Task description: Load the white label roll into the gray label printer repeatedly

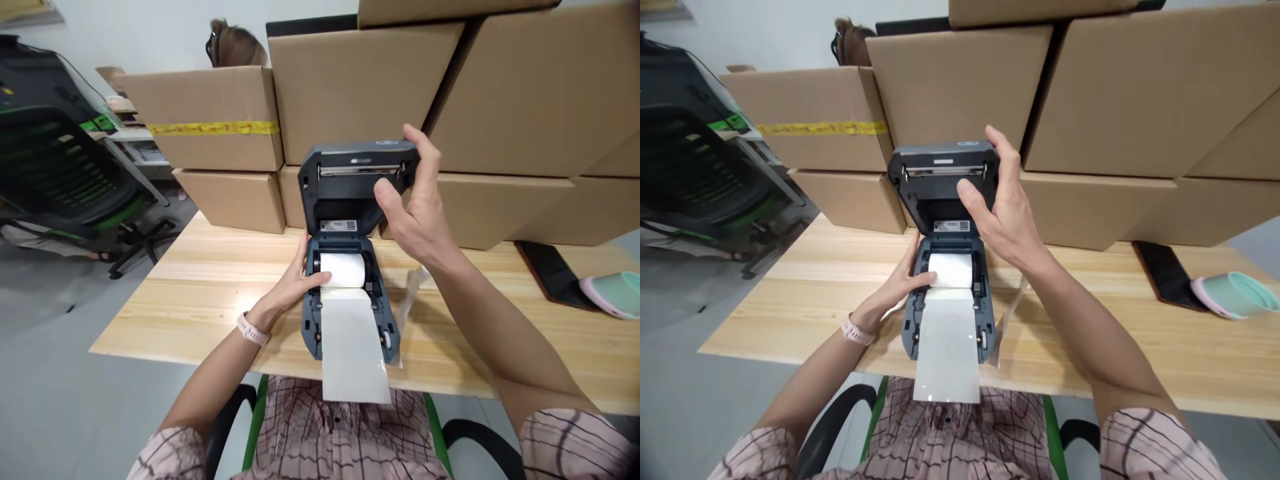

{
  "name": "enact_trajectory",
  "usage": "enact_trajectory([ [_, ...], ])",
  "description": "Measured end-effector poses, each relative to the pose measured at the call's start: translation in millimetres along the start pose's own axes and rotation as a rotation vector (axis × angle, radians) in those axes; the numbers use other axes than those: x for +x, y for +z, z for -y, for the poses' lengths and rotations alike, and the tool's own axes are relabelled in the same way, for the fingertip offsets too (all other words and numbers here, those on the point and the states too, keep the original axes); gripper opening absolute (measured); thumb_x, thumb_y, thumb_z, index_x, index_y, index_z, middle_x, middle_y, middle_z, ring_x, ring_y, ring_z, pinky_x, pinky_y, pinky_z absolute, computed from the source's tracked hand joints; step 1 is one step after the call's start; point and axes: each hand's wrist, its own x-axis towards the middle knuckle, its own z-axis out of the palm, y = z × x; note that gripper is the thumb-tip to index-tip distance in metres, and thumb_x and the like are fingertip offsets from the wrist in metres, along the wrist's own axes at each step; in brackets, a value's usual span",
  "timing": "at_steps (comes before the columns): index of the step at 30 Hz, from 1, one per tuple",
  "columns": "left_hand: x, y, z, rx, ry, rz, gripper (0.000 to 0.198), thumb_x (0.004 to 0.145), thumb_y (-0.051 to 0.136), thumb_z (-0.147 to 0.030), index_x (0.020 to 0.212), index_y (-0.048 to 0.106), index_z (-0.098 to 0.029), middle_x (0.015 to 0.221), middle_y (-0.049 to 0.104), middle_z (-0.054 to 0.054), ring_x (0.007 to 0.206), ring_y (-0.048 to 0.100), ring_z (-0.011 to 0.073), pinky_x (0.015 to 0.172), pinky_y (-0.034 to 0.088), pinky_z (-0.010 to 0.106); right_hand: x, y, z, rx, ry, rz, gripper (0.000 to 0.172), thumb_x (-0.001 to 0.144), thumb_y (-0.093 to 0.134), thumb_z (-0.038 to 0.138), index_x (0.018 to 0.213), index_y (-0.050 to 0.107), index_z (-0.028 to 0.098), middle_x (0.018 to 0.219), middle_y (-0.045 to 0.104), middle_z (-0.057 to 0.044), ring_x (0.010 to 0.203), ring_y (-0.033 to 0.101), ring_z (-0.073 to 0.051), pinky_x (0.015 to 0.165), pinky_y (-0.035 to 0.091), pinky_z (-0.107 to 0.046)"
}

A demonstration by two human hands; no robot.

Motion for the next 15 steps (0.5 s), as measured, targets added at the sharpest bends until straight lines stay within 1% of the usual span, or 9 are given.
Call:
enact_trajectory([
  [2, -6.3, 3.0, 1.2, -0.088, -0.054, 0.029, 0.116, 0.081, 0.079, -0.043, 0.167, 0.003, -0.026, 0.175, 0.015, 0.008, 0.159, 0.024, 0.0334, 0.129, 0.026, 0.047, 12.3, 4.2, -11.2, -0.008, 0.011, 0.007, 0.066, 0.105, 0.042, 0.052, 0.161, 0.012, 0.037, 0.164, 0.038, -0.009, 0.148, 0.044, -0.030, 0.119, 0.039, -0.057],
  [4, -10.5, 3.5, -2.0, -0.112, -0.085, 0.018, 0.113, 0.080, 0.078, -0.038, 0.167, 0.006, -0.027, 0.175, 0.016, 0.006, 0.160, 0.021, 0.0341, 0.130, 0.025, 0.047, 26.3, 10.1, -27.4, -0.010, 0.008, 0.010, 0.067, 0.104, 0.044, 0.052, 0.161, 0.012, 0.037, 0.163, 0.038, -0.010, 0.147, 0.045, -0.029, 0.118, 0.039, -0.056],
  [6, -11.6, 2.2, -5.8, -0.120, -0.105, 0.024, 0.112, 0.079, 0.077, -0.032, 0.167, 0.007, -0.029, 0.175, 0.016, 0.004, 0.161, 0.019, 0.0330, 0.130, 0.024, 0.047, 39.7, 16.7, -44.2, -0.018, -0.004, 0.030, 0.069, 0.104, 0.043, 0.052, 0.162, 0.010, 0.036, 0.161, 0.040, -0.009, 0.147, 0.045, -0.028, 0.118, 0.040, -0.057],
  [8, -10.8, 0.6, -7.4, -0.133, -0.114, 0.040, 0.114, 0.077, 0.076, -0.028, 0.167, 0.005, -0.029, 0.175, 0.014, 0.003, 0.161, 0.017, 0.0317, 0.131, 0.022, 0.046, 47.0, 21.1, -53.1, -0.045, -0.015, 0.047, 0.071, 0.105, 0.042, 0.049, 0.163, 0.005, 0.035, 0.161, 0.041, -0.009, 0.148, 0.044, -0.028, 0.118, 0.040, -0.058],
  [10, -9.5, -0.5, -5.6, -0.149, -0.114, 0.049, 0.118, 0.074, 0.076, -0.025, 0.167, 0.002, -0.028, 0.176, 0.012, 0.002, 0.162, 0.014, 0.0316, 0.131, 0.021, 0.044, 42.4, 21.9, -47.5, -0.108, -0.020, 0.007, 0.072, 0.104, 0.044, 0.046, 0.164, 0.006, 0.033, 0.164, 0.037, -0.010, 0.152, 0.038, -0.030, 0.120, 0.037, -0.059],
  [12, -8.7, -0.9, -1.0, -0.163, -0.118, 0.048, 0.121, 0.072, 0.074, -0.024, 0.167, -0.001, -0.028, 0.176, 0.011, 0.002, 0.162, 0.013, 0.0320, 0.131, 0.020, 0.045, 25.1, 20.5, -29.3, -0.168, -0.061, -0.074, 0.073, 0.102, 0.049, 0.042, 0.164, 0.012, 0.031, 0.167, 0.033, -0.011, 0.156, 0.031, -0.033, 0.122, 0.033, -0.061],
  [13, -8.3, -0.8, 1.7, -0.171, -0.123, 0.048, 0.121, 0.072, 0.072, -0.023, 0.166, -0.003, -0.028, 0.176, 0.011, 0.002, 0.162, 0.012, 0.0319, 0.131, 0.020, 0.046, 13.2, 20.0, -18.3, -0.178, -0.109, -0.090, 0.072, 0.101, 0.051, 0.040, 0.164, 0.016, 0.030, 0.167, 0.034, -0.011, 0.156, 0.030, -0.034, 0.122, 0.033, -0.061],
  [14, -8.0, -0.8, 4.5, -0.179, -0.129, 0.048, 0.120, 0.072, 0.070, -0.022, 0.166, -0.004, -0.028, 0.176, 0.011, 0.001, 0.162, 0.012, 0.0317, 0.131, 0.019, 0.046, 0.6, 20.0, -8.2, -0.164, -0.177, -0.056, 0.071, 0.100, 0.052, 0.037, 0.163, 0.021, 0.030, 0.164, 0.039, -0.011, 0.153, 0.035, -0.034, 0.120, 0.035, -0.060],
  [15, -7.5, -0.7, 7.3, -0.185, -0.132, 0.047, 0.120, 0.072, 0.068, -0.020, 0.166, -0.005, -0.027, 0.176, 0.012, 0.002, 0.162, 0.013, 0.0316, 0.131, 0.019, 0.047, -11.3, 20.7, 0.0, -0.138, -0.232, 0.040, 0.069, 0.099, 0.053, 0.035, 0.162, 0.024, 0.030, 0.160, 0.045, -0.011, 0.149, 0.042, -0.032, 0.118, 0.039, -0.058],
])
